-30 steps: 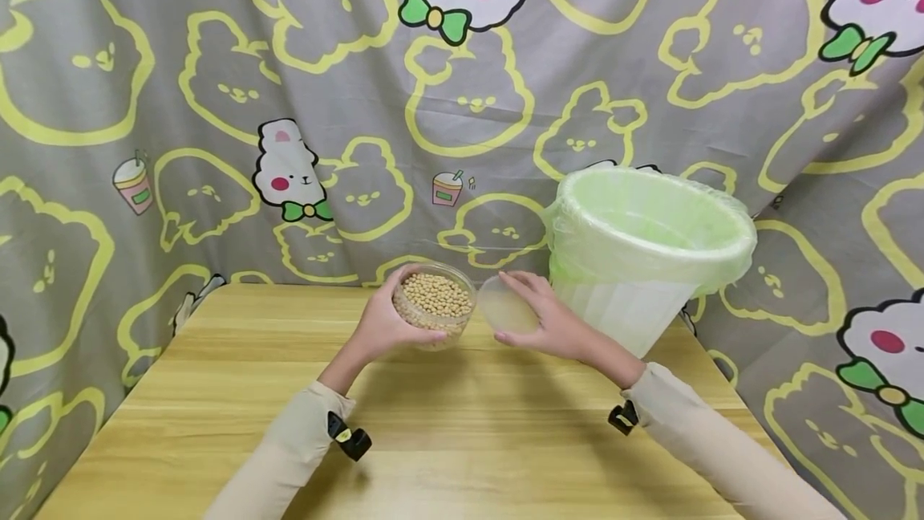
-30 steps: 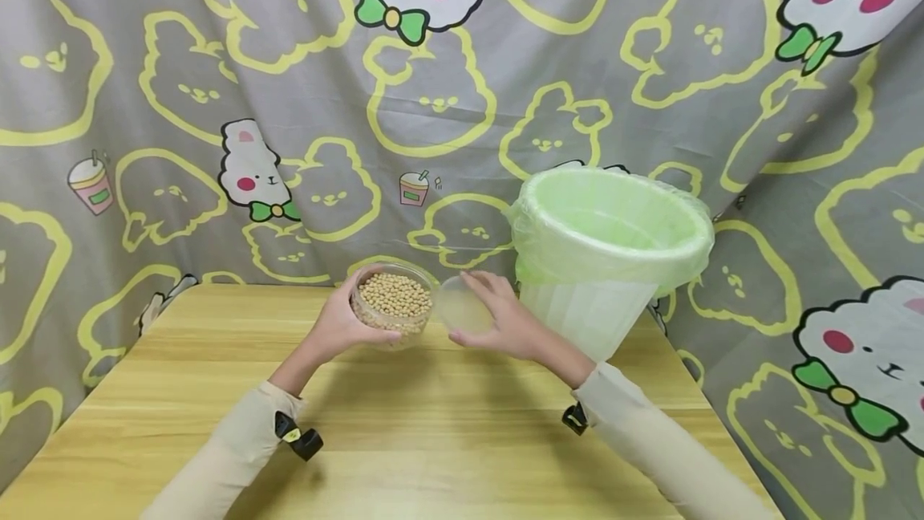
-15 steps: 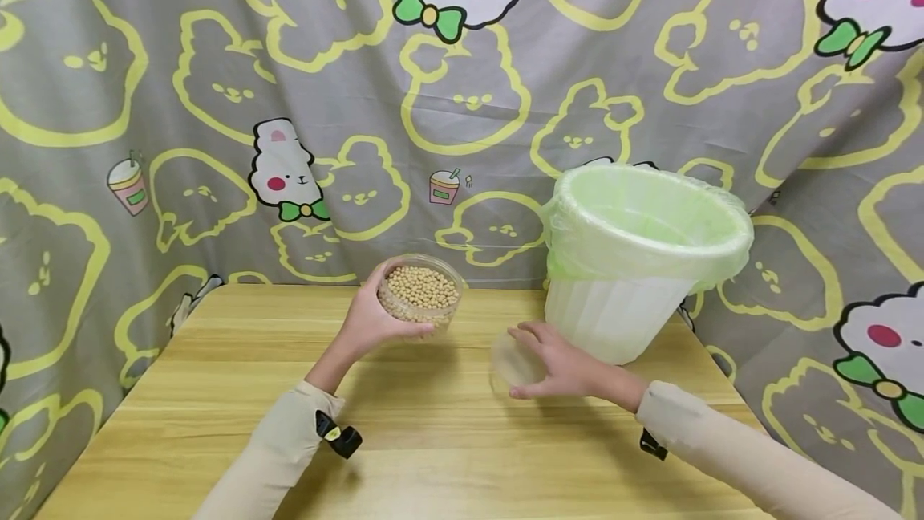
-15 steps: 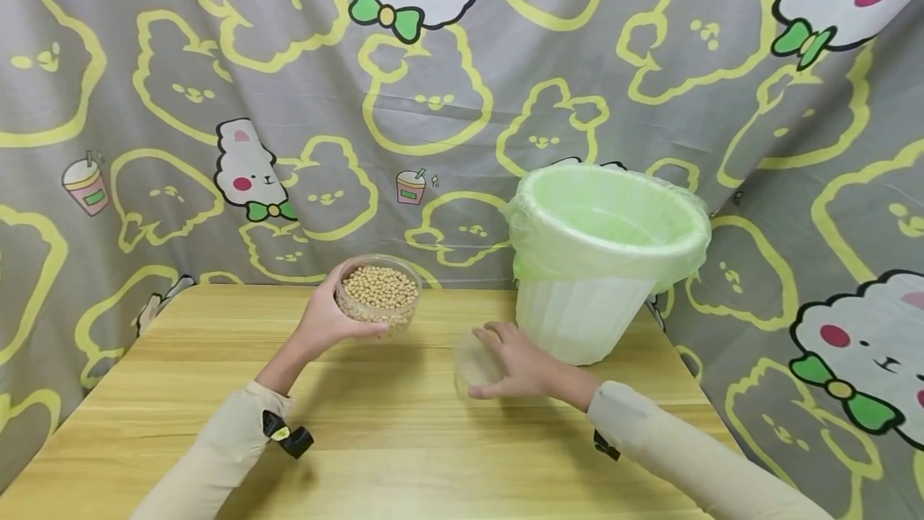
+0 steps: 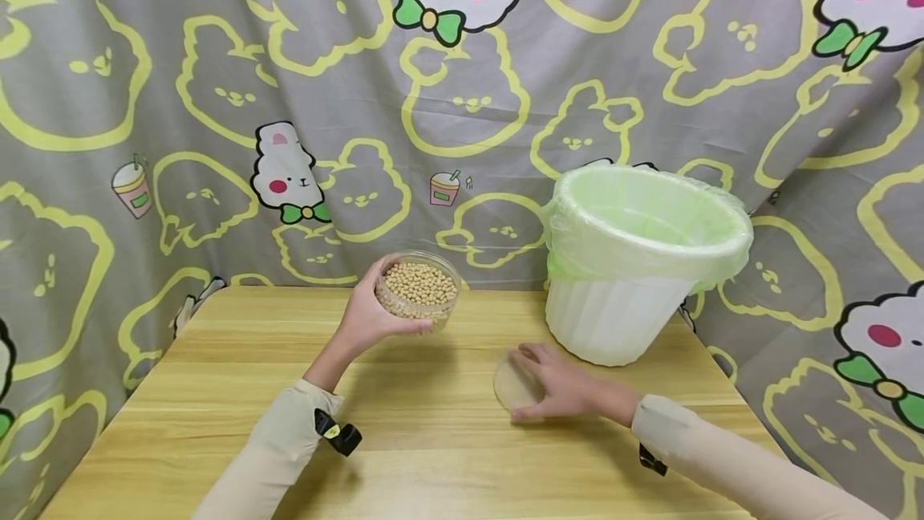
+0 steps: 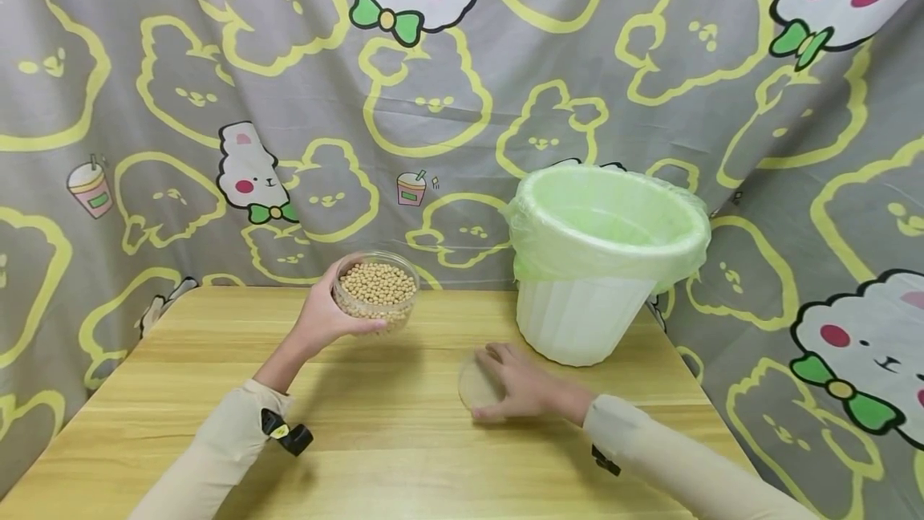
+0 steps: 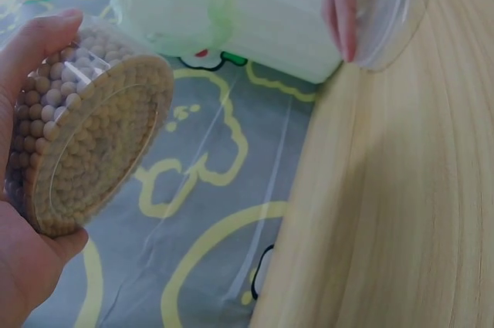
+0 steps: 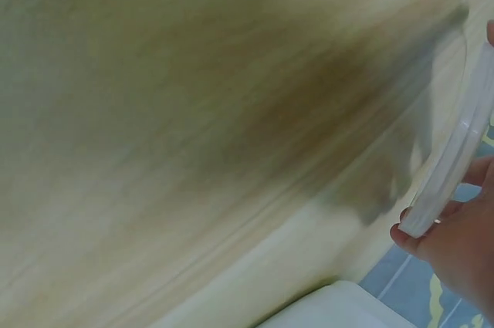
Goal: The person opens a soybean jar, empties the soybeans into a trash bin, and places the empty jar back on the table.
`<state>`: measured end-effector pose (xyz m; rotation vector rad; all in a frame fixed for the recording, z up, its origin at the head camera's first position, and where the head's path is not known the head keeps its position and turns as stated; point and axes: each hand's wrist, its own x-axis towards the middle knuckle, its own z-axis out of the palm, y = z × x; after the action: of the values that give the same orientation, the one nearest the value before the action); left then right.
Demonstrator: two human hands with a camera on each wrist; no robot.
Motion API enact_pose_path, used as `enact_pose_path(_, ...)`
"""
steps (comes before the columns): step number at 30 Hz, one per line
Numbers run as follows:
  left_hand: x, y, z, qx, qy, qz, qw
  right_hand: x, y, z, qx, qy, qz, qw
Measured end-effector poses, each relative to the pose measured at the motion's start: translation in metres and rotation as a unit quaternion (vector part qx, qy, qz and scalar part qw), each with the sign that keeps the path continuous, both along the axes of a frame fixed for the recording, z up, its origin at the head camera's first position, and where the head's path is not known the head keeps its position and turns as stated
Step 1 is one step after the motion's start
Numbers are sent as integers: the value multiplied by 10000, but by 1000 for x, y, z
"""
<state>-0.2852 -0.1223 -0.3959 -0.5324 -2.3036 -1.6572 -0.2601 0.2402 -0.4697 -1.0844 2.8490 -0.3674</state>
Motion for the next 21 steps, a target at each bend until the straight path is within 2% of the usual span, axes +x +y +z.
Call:
enact_pose_path(7, 0, 0, 0, -3, -46, 14, 10000, 2, 1, -5, -74, -238, -67, 9997)
enact_pose_path(13, 0, 0, -1, 43, -60, -37, 10000, 3, 0, -5, 64, -265, -26, 9996)
enact_pose_path(18, 0, 1, -1, 46, -52, -35, 10000, 2, -1, 0, 128, -36, 82, 9999)
enact_pose_path(21, -1, 2, -1, 30, -69, -55, 10000, -1, -3, 16, 32, 344, 195, 9992)
